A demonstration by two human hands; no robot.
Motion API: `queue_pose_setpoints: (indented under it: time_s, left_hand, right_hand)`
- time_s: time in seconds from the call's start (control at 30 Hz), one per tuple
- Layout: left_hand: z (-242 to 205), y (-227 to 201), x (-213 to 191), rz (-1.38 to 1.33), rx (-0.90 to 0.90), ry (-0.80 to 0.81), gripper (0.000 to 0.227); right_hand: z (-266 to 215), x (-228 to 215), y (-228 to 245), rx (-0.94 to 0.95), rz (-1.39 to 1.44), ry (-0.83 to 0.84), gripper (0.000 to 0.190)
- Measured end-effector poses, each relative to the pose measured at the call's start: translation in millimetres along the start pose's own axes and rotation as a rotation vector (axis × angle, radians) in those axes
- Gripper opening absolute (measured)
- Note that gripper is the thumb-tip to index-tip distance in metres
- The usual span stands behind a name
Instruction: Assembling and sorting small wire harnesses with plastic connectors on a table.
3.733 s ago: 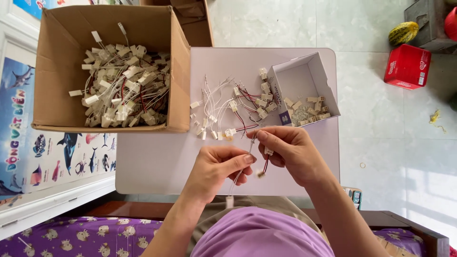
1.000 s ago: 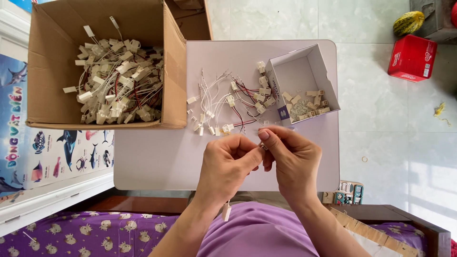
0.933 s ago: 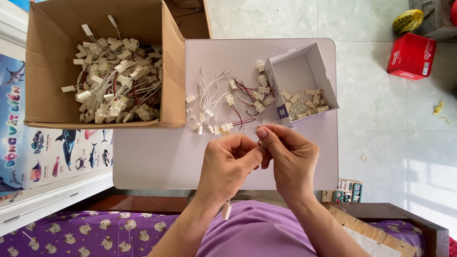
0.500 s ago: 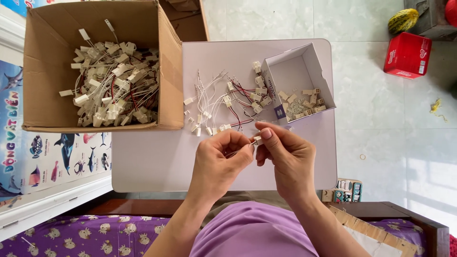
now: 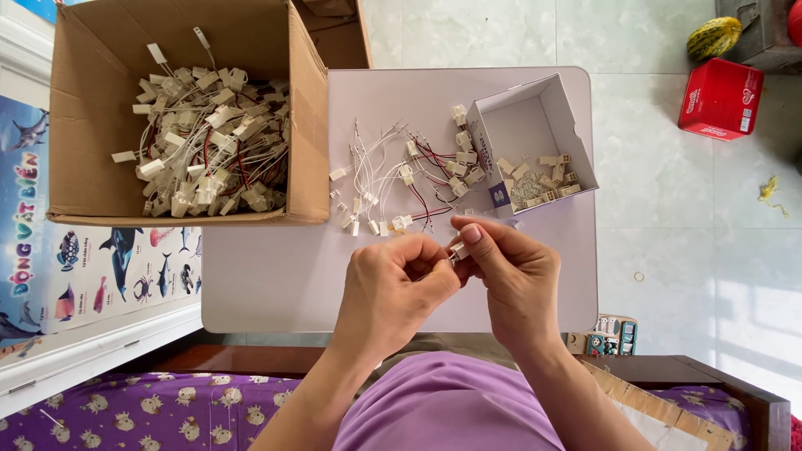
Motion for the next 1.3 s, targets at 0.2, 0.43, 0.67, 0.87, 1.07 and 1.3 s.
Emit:
queue_pose_setpoints:
  time_s: [0.2,0.43,0.67,0.87,1.07,1.3]
  left_hand:
    - [-2,8,8,0.014,0.093,-0.108,0.014]
    - [1,9,4,0.096,0.229,-0.116,0.017]
    - [2,25,13,0.147,0.010,0.104,0.019]
    - [49,97,40,0.283,0.119,0.078,0.016]
    - [79,142,106,0.615,0.526,-0.010,0.012]
    - [73,125,103,0.468,0.390,0.040,0.013]
  right_hand:
    - [-5,2,-8,0.007,-0.049,-0.109,0.024]
    - [-3,3,-5,0.011,-0.073,-0.096,0.024]
    - [-4,-15,-22,0.139,-0.127,-0.089,0.026]
    - [24,-76,-48,0.296,-0.305,-0.088,0.030]
    - [42,-97,-65,0.320,-0.349,-0.115,0.039]
    - [49,-80,-83,0.443,-0.414,-0.051,0.028]
Point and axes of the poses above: each hand's wrist, its own z-axis towards the middle knuckle, its own x-axis out of the palm, y = z × x, the point moved 2 cm from there along z, towards the middle knuckle, and after that the axes turned 14 degrees about -y, right-handed, at the moved point
